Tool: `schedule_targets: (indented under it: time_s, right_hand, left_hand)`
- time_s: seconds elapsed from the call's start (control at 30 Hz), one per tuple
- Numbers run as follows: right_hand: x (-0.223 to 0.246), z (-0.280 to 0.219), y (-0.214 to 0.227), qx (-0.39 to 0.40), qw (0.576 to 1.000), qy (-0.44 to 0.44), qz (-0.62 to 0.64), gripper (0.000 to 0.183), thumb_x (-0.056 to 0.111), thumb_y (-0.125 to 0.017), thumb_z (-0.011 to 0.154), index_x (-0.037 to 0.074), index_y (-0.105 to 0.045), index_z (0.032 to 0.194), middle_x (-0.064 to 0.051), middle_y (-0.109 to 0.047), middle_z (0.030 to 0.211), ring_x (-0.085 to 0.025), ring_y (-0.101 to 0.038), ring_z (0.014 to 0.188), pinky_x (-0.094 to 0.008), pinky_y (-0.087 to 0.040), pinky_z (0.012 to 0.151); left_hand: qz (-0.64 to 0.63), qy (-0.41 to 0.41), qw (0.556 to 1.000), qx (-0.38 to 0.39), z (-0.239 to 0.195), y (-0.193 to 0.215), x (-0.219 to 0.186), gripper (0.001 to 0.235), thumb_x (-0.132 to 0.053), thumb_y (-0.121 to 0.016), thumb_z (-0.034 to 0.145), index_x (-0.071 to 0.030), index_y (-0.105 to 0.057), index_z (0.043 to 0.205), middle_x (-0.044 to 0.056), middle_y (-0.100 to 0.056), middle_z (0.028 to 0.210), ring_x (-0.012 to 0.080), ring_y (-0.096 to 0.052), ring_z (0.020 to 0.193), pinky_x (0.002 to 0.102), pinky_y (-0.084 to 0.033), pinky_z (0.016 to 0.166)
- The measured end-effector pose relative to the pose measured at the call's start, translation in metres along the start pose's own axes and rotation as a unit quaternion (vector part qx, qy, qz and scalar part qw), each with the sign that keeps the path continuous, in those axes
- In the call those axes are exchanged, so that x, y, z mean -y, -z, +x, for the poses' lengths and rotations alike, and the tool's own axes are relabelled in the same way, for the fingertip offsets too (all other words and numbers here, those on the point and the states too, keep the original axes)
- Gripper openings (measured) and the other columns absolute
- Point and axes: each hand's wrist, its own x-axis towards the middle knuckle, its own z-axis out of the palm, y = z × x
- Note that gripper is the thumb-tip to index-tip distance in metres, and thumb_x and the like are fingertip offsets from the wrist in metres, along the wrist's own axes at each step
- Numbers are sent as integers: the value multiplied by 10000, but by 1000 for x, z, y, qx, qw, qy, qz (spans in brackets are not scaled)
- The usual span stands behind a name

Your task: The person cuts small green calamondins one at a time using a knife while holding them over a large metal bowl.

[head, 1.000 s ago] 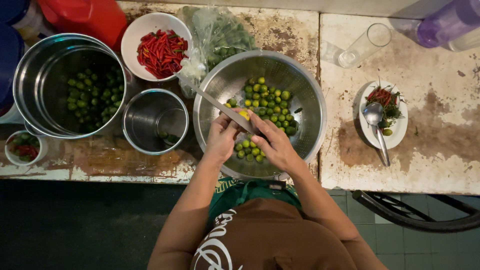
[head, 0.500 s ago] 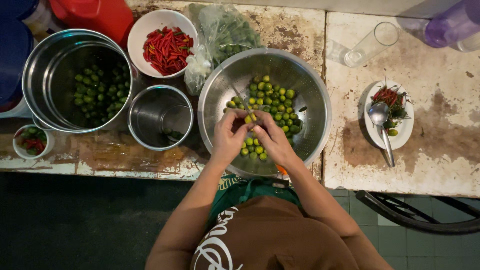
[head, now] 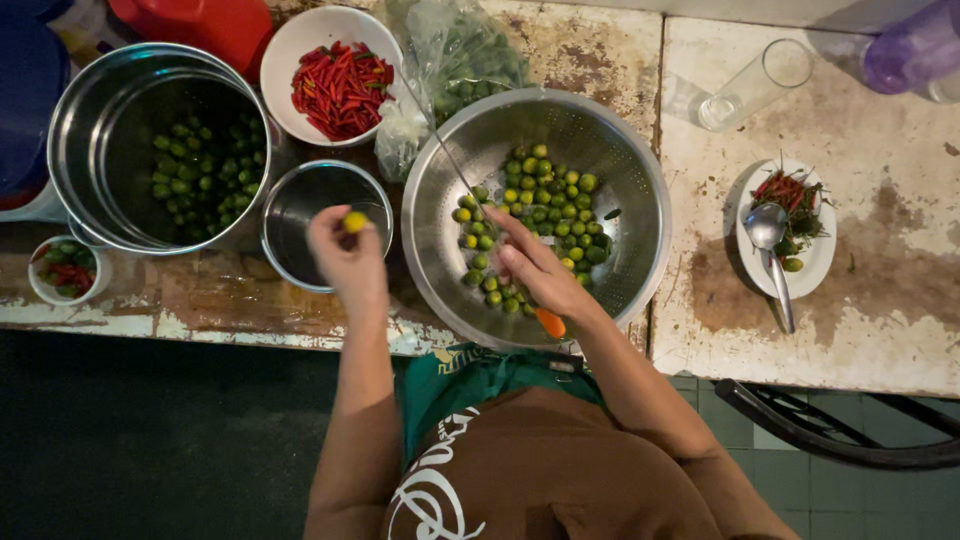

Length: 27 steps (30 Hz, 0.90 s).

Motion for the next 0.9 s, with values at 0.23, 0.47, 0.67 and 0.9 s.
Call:
schedule_targets:
  time_s: [0.23,0.47,0.67,0.9]
  right_hand:
    - [-4,25,-16,37,997,41,44,675,422,-493,1080,120,-279,1644,-45,-543,986,-146,-540,903,-297,-499,779]
    - [-20,21,-9,18,996,22,83,704,427,-502,1059,97,-240,1623,-56,-554,998,-158,-549,877,-299,-496,725]
    - [-28,10,3,-30,997,-1,72,691,415,-512,1061,73,-291,1620,-55,-557,1008,-154,-546,873,-299,-492,706]
    - [-44,4,15,-53,992,29,113,632,377,-499,1093,64,-296,1603,-45,-547,991,-144,-539,887,-280,-489,736]
  left_hand:
    - [39,29,997,-66,5,24,-17,463,80,-651,869,-70,-562,1298,55,-470,1279,167,-547,1028,313,-540,782]
    - [230,161,905,319,-40,-46,8,228,-101,-643,957,-106,-689,1180,185,-761,1076,301,-744,939,383,-568,823]
    - [500,-2,709,498,-67,-103,99,214,-99,-651,871,-30,-730,1057,245,-664,1179,386,-679,1076,448,-572,890]
    - [316,38,811,492,-54,-107,104,332,-120,-793,801,-29,-627,1074,186,-709,1029,303,-686,950,402,-556,848]
